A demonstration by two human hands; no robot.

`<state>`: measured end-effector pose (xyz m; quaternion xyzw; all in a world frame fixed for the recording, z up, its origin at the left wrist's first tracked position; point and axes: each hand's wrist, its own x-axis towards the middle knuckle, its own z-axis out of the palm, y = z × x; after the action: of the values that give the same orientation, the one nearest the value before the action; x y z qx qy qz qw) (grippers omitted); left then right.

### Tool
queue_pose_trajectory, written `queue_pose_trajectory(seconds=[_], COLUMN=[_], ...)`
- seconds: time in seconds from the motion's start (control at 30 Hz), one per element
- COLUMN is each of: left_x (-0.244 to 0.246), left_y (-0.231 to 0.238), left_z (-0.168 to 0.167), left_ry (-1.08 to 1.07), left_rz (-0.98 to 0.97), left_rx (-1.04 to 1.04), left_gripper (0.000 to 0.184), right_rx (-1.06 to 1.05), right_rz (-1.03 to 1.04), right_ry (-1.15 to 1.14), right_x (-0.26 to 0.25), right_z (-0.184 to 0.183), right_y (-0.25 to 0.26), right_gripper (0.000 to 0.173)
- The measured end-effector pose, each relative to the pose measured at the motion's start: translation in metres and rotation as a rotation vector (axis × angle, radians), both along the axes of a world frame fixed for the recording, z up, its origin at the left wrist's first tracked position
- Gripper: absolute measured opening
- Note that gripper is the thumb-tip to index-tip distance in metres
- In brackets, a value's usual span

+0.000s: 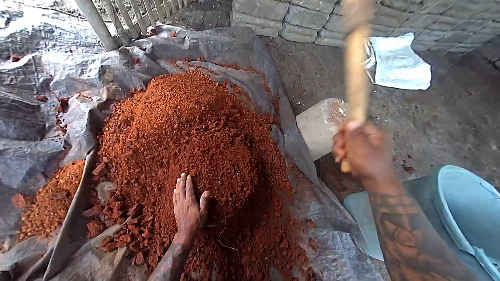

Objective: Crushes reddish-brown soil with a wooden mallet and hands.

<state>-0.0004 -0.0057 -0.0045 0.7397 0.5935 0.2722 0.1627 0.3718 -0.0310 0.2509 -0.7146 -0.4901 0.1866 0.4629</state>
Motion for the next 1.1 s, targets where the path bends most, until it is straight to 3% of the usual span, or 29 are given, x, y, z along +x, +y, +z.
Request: queue_pose_trajectory(seconds=[0.1,0.17,0.2,0.27,0.3,0.33,0.4,0.47,0.63,0.7,0.77,0.83,0.9,0.93,0.97,1.0,1.1], left_x=[0.001,0.001,0.000,-0.001,-0.001,-0.001,0.000,-0.001,-0.001,0.001,0.001,0.001,0.001,0.001,0.000,-0.002,-0.002], left_y=[0.001,0.001,0.002,0.002,0.001,0.001,0.005,0.001,0.002,0.002,0.002,0.004,0.004,0.002,0.001,0.005,0.003], left_z=[0.002,0.001,0.001,0.000,0.001,0.001,0.001,0.001,0.001,0.001,0.001,0.001,0.002,0.002,0.002,0.002,-0.002], left_ry=[-0.010,-0.016,-0.016,-0.009,-0.011,-0.015,-0.023,-0.027,-0.018,-0.010,-0.007,-0.004,0.001,0.000,-0.006,-0.012,-0.025], left_rz=[0.009,0.008,0.008,0.008,0.007,0.002,0.001,-0.006,-0.002,0.006,0.016,0.018,0.012,0.008,0.004,-0.003,0.004], left_rx=[0.002,-0.004,-0.005,-0.010,-0.012,-0.013,0.002,-0.015,0.000,0.007,0.008,0.005,-0.013,-0.018,-0.017,-0.005,0.012], left_gripper=[0.094,0.093,0.093,0.092,0.091,0.091,0.091,0.091,0.090,0.090,0.091,0.091,0.090,0.090,0.090,0.090,0.090], right_rx=[0.527,0.540,0.361,-0.334,-0.711,-0.948,-1.057,-0.893,0.170,0.542,0.711,0.449,-0.250,-0.653,-0.920,-1.050,-0.944], right_rz=[-0.017,-0.100,-0.126,-0.063,0.026,0.084,0.131,0.120,0.048,0.039,-0.012,-0.097,0.000,0.114,0.193,0.232,0.197], right_ry=[-0.041,-0.089,-0.119,-0.123,-0.052,0.003,0.044,0.052,0.057,0.104,0.077,-0.087,-0.231,-0.219,-0.200,-0.169,-0.049], right_x=[-0.012,-0.036,-0.048,-0.066,-0.063,-0.055,-0.028,-0.009,0.015,0.008,-0.008,-0.023,-0.027,-0.026,-0.023,-0.019,-0.006], right_z=[0.014,-0.045,-0.099,-0.192,-0.211,-0.215,-0.183,-0.128,-0.007,0.022,0.014,-0.062,-0.160,-0.183,-0.191,-0.182,-0.117], right_y=[0.024,0.013,-0.009,-0.063,-0.073,-0.072,-0.053,-0.050,-0.012,0.020,0.047,0.046,0.021,0.016,0.021,0.031,0.039], right_gripper=[0.033,0.044,0.051,0.056,0.056,0.054,0.051,0.048,0.040,0.037,0.042,0.048,0.056,0.058,0.057,0.055,0.050])
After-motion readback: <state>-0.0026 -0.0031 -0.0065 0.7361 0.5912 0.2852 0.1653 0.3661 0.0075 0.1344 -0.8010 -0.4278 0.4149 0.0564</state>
